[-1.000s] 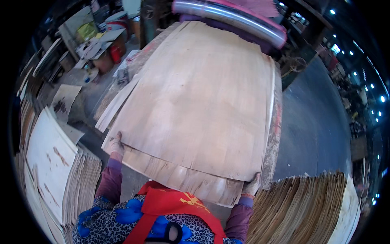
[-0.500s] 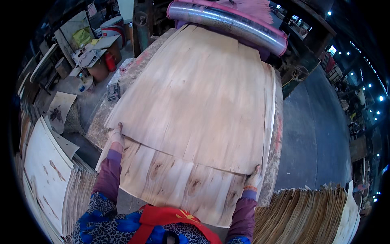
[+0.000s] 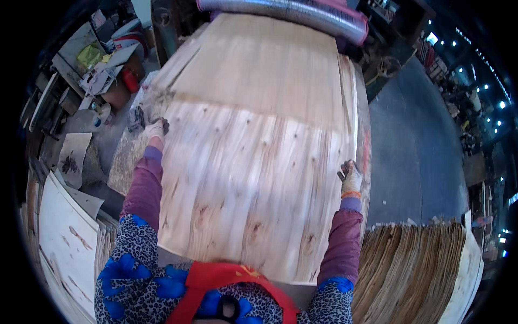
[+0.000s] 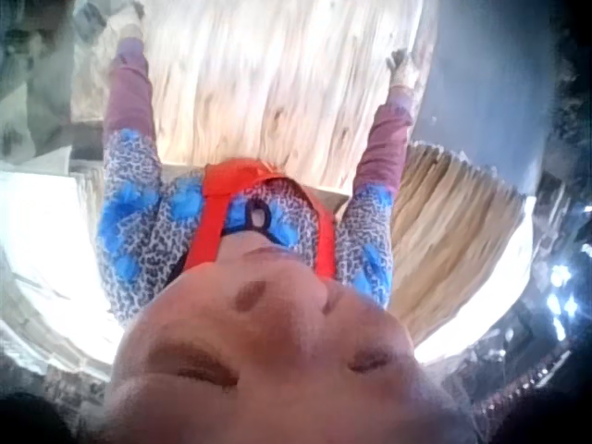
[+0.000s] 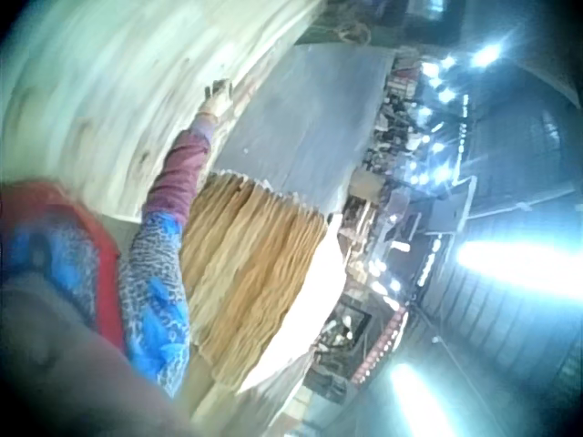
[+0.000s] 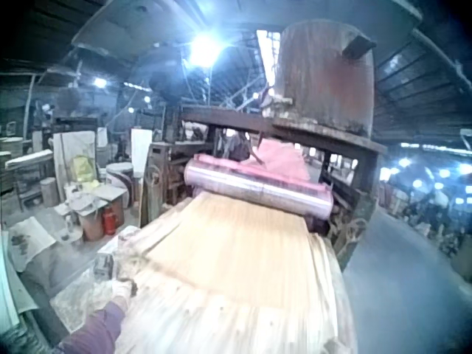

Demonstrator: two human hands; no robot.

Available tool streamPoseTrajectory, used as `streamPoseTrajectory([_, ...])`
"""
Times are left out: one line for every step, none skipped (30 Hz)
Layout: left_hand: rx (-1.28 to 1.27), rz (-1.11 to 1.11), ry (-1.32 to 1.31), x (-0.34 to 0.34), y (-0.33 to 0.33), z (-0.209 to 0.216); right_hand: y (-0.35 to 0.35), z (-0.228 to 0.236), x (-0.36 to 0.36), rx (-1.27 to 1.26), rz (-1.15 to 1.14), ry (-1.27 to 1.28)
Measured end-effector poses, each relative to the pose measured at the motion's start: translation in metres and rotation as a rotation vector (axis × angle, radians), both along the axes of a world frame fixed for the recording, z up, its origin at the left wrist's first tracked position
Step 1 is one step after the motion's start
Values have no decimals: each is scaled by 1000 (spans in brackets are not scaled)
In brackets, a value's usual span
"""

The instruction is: The person picks up thin wood veneer sheets from a stack and feeds them individually into a roller gluing machine.

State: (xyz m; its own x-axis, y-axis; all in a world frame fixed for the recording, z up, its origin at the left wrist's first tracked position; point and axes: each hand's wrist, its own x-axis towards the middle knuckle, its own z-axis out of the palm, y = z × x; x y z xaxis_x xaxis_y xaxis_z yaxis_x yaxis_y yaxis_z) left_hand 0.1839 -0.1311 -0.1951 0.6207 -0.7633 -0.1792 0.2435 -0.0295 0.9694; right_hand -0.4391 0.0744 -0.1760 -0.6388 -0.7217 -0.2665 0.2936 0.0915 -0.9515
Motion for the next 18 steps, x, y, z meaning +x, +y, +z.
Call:
streamPoseTrajectory([-27,-32,-95,0,14,1,26,5,6,-52,43,-36])
streamPoseTrajectory([-50,-50,-134,-3,27,0,56,14,11,-110,71,-71])
streamPoseTrajectory([-66,-64,-178,4,48,-8,85,21,22,-58,54,-62])
streamPoseTrajectory([-83,-81,-222,11,69,-14,112,17,23,-47,32,-54])
streamPoseTrajectory([-47,-91,-259,21,89,-17,143,14,25,-38,2,-46])
streamPoseTrajectory([-8,-97,-300,29,114,-21,173,9,28,-25,-23,-40])
streamPoseTrajectory([-41,-111,-353,25,142,-22,204,7,35,-5,-118,1])
streamPoseTrajectory([-81,-126,-400,21,168,-19,234,-1,38,-24,-186,-32])
streamPoseTrajectory([-84,-140,-392,17,194,-19,264,-14,40,-44,-253,-62])
streamPoseTrajectory([-87,-158,-372,10,217,-22,297,-22,44,-65,-325,-78])
streamPoseTrajectory([-101,-163,-359,2,237,-22,320,-28,53,-42,-426,-65])
streamPoseTrajectory([-104,-197,-364,-4,258,-23,341,-35,61,-33,-485,-25])
streamPoseTrajectory([-107,-232,-369,-12,278,-23,362,-39,71,15,-519,-5])
streamPoseTrajectory([-125,-261,-364,-23,293,-24,376,-41,80,45,-551,20])
streamPoseTrajectory([-114,-307,-346,-36,306,-23,387,-43,89,66,-594,-32])
streamPoseTrajectory([-94,-370,-335,-52,317,-23,395,-44,95,98,-609,-24])
streamPoseTrajectory([-74,-426,-328,-66,328,-22,398,-41,103,139,-611,0])
streamPoseTrajectory([-60,-481,-319,-78,337,-22,399,-38,108,174,-611,26])
